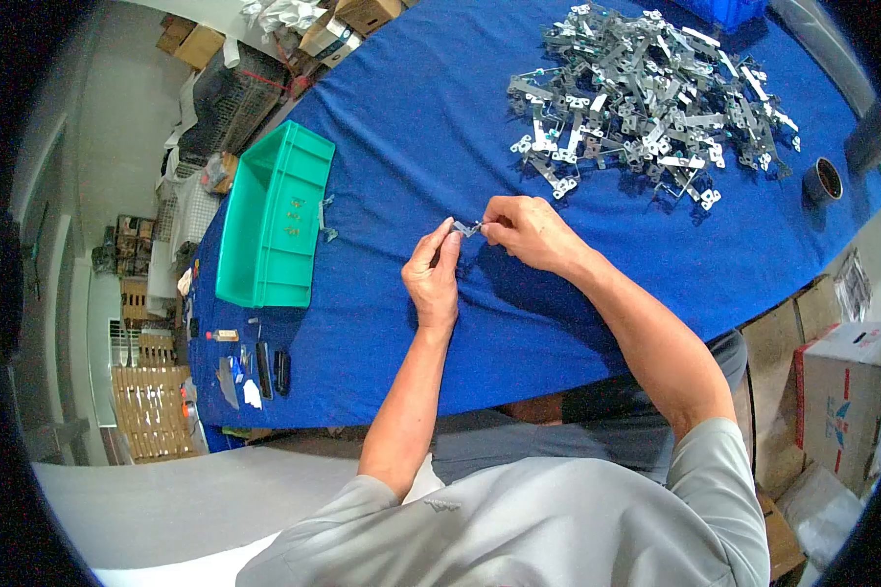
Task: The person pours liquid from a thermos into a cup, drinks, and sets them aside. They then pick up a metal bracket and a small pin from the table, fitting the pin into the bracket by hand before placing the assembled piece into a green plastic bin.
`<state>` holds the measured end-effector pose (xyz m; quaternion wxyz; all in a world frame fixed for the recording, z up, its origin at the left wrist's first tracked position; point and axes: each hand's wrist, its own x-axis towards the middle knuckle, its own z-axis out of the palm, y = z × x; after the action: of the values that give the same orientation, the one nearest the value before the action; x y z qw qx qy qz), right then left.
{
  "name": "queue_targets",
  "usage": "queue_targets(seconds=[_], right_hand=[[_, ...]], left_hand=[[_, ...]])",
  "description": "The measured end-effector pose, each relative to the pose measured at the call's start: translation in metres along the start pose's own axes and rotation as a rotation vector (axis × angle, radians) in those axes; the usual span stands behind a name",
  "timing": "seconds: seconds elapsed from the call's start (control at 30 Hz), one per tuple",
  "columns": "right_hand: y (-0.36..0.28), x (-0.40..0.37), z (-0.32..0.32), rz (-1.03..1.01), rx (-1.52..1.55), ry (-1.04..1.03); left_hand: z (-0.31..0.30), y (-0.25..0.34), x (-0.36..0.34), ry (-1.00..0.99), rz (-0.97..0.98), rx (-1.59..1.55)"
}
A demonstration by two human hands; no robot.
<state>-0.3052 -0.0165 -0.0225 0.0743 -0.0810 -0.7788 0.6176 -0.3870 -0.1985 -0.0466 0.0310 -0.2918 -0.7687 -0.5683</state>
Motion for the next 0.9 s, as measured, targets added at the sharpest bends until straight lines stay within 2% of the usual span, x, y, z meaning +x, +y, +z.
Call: queue_targets(seconds=[0.13, 0.23, 0.43, 0.6, 0.73, 0.9], right_hand=[[0.005, 0.000, 0.000, 0.033, 0.103, -0.024], [0.009, 0.002, 0.002, 0.063, 0.341, -0.059], [0.011, 0.004, -0.002, 0.111, 0.283, -0.130], [0.004, 0.003, -0.001, 0.157, 0.268, -0.063], [-0.005, 0.001, -0.003, 0.154, 0.349, 0.034], [-0.003, 0.002, -0.003, 0.123, 0.275, -0.040]], left_hand=[[-0.001, 0.012, 0.000, -0.007, 0.015, 0.028], [-0.001, 0.014, 0.000, -0.009, 0.004, 0.028], [-0.001, 0.009, 0.000, -0.069, 0.029, 0.046], [0.000, 0.015, -0.001, -0.113, 0.060, 0.056], [0.002, 0.010, -0.002, -0.082, -0.067, 0.010], [0.003, 0.006, -0.002, -0.001, -0.216, -0.093]])
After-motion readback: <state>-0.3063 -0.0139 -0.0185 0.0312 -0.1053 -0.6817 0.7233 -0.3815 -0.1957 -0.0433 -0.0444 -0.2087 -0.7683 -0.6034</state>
